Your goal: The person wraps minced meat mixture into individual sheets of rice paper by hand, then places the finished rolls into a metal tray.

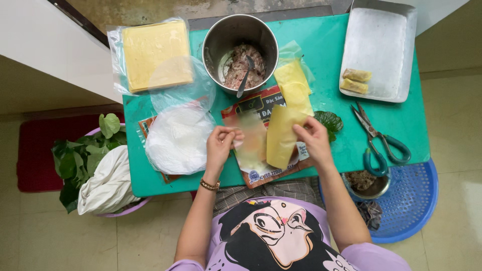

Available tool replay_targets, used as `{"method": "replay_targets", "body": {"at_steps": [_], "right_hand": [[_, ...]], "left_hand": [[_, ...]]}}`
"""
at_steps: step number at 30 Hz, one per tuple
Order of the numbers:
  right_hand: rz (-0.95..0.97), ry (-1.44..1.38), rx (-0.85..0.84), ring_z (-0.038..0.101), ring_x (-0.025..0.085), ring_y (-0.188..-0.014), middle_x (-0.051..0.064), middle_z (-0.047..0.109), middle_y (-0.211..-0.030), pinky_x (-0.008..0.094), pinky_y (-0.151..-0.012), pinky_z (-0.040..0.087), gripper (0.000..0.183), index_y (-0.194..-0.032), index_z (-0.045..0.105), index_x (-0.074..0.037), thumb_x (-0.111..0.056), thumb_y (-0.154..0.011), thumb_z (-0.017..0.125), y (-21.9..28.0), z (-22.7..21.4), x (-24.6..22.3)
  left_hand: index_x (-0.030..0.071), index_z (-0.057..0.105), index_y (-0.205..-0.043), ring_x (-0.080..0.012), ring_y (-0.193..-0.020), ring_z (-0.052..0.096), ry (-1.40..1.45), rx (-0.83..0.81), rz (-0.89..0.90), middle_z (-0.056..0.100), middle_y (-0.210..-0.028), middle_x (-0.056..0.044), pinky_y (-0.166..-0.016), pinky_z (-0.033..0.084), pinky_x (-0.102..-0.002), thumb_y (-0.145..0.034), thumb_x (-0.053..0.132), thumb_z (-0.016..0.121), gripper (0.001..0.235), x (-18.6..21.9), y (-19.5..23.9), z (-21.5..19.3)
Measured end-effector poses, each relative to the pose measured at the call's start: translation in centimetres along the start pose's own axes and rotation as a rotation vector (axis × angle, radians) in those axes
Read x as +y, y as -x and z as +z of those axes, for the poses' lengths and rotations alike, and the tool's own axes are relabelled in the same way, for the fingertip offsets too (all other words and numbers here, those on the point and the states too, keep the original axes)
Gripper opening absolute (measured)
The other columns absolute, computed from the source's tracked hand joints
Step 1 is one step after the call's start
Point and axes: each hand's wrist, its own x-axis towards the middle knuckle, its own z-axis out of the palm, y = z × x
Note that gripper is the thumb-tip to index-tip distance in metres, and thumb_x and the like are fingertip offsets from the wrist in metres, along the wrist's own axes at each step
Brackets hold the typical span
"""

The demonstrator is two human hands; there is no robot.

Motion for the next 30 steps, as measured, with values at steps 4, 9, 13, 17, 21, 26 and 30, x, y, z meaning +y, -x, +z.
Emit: {"method": "replay_targets", "body": {"at_steps": [4,9,13,17,21,26,30], "right_hand": [[-0.058,-0.047,0.066,0.071,0.011,-0.089,0.003,0.073,-0.102,0.026,-0.079,0.059,0.016,-0.111,0.066,-0.001,-0.006,-0.096,0.068,1.4,-4.1,-2.0],[-0.130,-0.077,0.161,0.071,0.012,-0.092,0.004,0.073,-0.107,0.028,-0.077,0.059,0.019,-0.116,0.068,-0.003,-0.005,-0.097,0.066,1.3,-6.6,-4.4],[-0.144,-0.130,0.178,0.070,0.012,-0.091,0.004,0.072,-0.107,0.027,-0.073,0.057,0.017,-0.115,0.068,-0.003,-0.004,-0.099,0.065,1.4,-6.3,-6.9],[-0.382,0.091,0.209,0.069,0.012,-0.092,0.006,0.071,-0.106,0.028,-0.081,0.057,0.009,-0.114,0.067,0.000,-0.003,-0.105,0.066,1.3,-4.4,-7.6],[-0.861,0.898,0.263,0.072,0.022,-0.093,0.011,0.074,-0.112,0.034,-0.075,0.059,0.014,-0.108,0.067,-0.003,0.000,-0.095,0.070,0.6,0.6,-5.2],[-0.829,1.176,0.009,0.072,0.030,-0.104,0.009,0.072,-0.123,0.038,-0.081,0.059,0.020,-0.108,0.069,-0.005,-0.004,-0.089,0.073,-2.2,7.8,0.0],[-0.679,0.756,-0.215,0.067,0.036,-0.113,0.018,0.064,-0.130,0.041,-0.093,0.055,0.046,-0.125,0.062,-0.001,-0.013,-0.084,0.078,-0.2,10.0,-0.9]], "left_hand": [[0.002,0.056,-0.105,-0.0250,-0.099,0.076,0.080,-0.023,0.018,0.074,-0.110,-0.018,-0.080,0.063,-0.033,-0.102,0.005,0.054,0.005,2.2,1.3,-1.6],[0.008,0.051,-0.104,-0.0245,-0.095,0.075,0.290,-0.021,-0.050,0.074,-0.115,-0.017,-0.078,0.063,-0.034,-0.101,0.008,0.045,0.007,4.0,2.5,-3.2],[0.009,0.051,-0.101,-0.0211,-0.088,0.076,0.245,0.010,-0.057,0.074,-0.115,-0.019,-0.072,0.062,-0.031,-0.100,0.009,0.046,0.005,3.8,2.4,-4.3],[0.010,0.054,-0.101,-0.0110,-0.077,0.068,0.352,-0.106,-0.065,0.074,-0.117,-0.020,-0.067,0.056,-0.025,-0.102,0.008,0.047,0.007,3.7,2.6,-5.1],[0.011,0.051,-0.096,-0.0079,-0.090,0.069,0.310,-0.085,-0.075,0.074,-0.118,-0.018,-0.071,0.058,-0.024,-0.100,0.010,0.042,0.011,4.5,3.5,-5.7],[0.010,0.052,-0.097,-0.0072,-0.087,0.059,0.327,-0.084,-0.072,0.073,-0.127,-0.020,-0.077,0.058,-0.026,-0.101,0.010,0.043,0.010,4.7,4.0,-5.9],[0.008,0.052,-0.097,-0.0157,-0.098,0.066,0.370,-0.163,-0.037,0.071,-0.129,-0.024,-0.081,0.057,-0.031,-0.100,0.010,0.044,0.009,5.0,3.8,-6.1]]}}
